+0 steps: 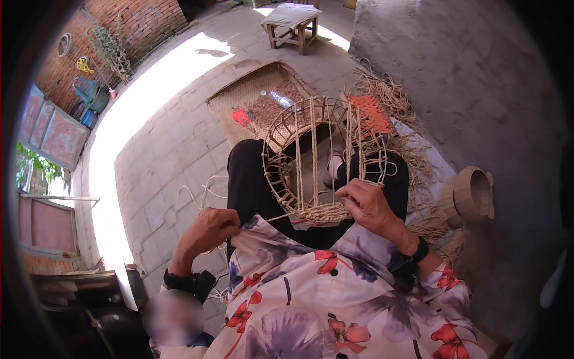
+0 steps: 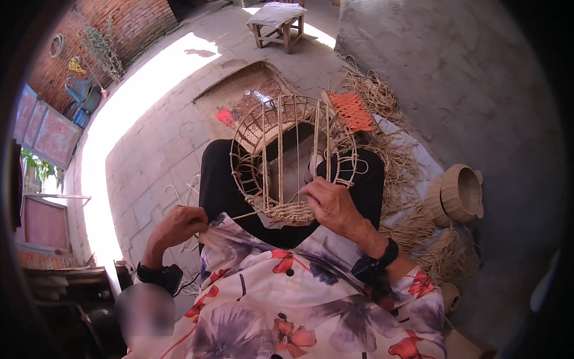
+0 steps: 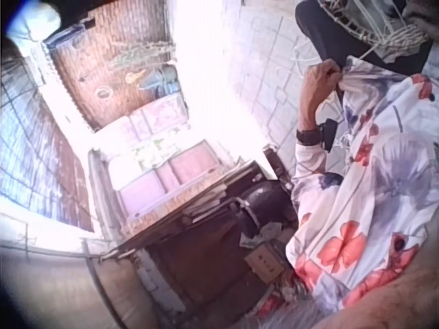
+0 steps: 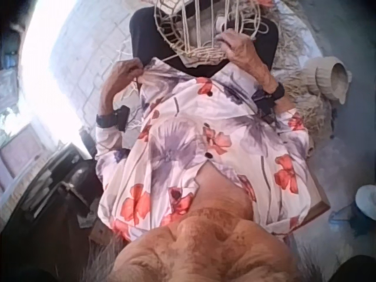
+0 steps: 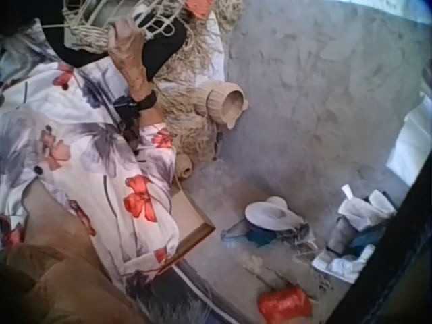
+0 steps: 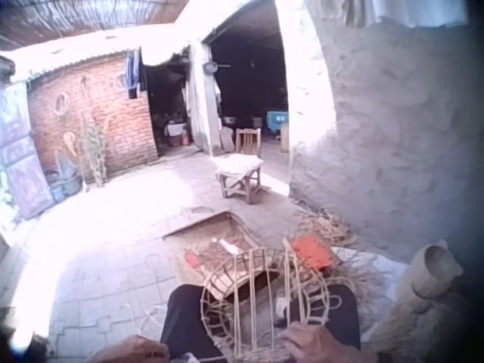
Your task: Weaving a basket using dry straw or grass.
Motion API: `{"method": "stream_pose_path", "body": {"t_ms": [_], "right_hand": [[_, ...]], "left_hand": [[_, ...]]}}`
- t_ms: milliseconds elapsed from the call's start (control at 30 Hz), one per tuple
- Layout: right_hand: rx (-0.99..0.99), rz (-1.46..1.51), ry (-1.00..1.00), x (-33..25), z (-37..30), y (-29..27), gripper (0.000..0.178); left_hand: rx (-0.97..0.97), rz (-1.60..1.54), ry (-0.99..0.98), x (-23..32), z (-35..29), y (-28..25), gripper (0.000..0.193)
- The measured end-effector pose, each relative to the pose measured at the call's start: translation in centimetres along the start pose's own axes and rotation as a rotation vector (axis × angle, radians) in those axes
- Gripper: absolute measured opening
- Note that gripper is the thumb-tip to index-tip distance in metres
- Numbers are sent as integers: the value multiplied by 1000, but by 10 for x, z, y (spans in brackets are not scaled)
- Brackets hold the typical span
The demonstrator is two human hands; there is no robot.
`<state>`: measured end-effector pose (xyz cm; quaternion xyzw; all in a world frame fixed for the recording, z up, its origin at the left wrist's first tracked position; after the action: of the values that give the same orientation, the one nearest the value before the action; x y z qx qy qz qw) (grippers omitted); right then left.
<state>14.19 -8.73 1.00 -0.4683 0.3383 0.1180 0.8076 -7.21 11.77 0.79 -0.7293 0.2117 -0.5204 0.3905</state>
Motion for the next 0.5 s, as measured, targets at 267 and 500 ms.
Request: {"method": "stream_pose_path", "body": {"t_ms": [267, 500], "right_hand": [[-24, -370, -243, -33, -17, 13, 41], [-113, -436, -240, -35, -17, 24, 39]], "left_hand": [[136, -42, 27, 2, 8, -17, 9], [188, 14, 145, 15, 25, -29, 8]]}}
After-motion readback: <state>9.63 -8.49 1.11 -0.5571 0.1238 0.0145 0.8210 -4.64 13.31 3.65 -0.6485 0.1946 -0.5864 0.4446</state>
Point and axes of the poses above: each hand's wrist, its own z-axis towards the middle knuckle, its own y-axis out of the palm, x = y × z, the point moved 9 cm from there along z, towards the middle knuckle, and after that the axes turned 9 degrees about x, right-handed, at the moved point
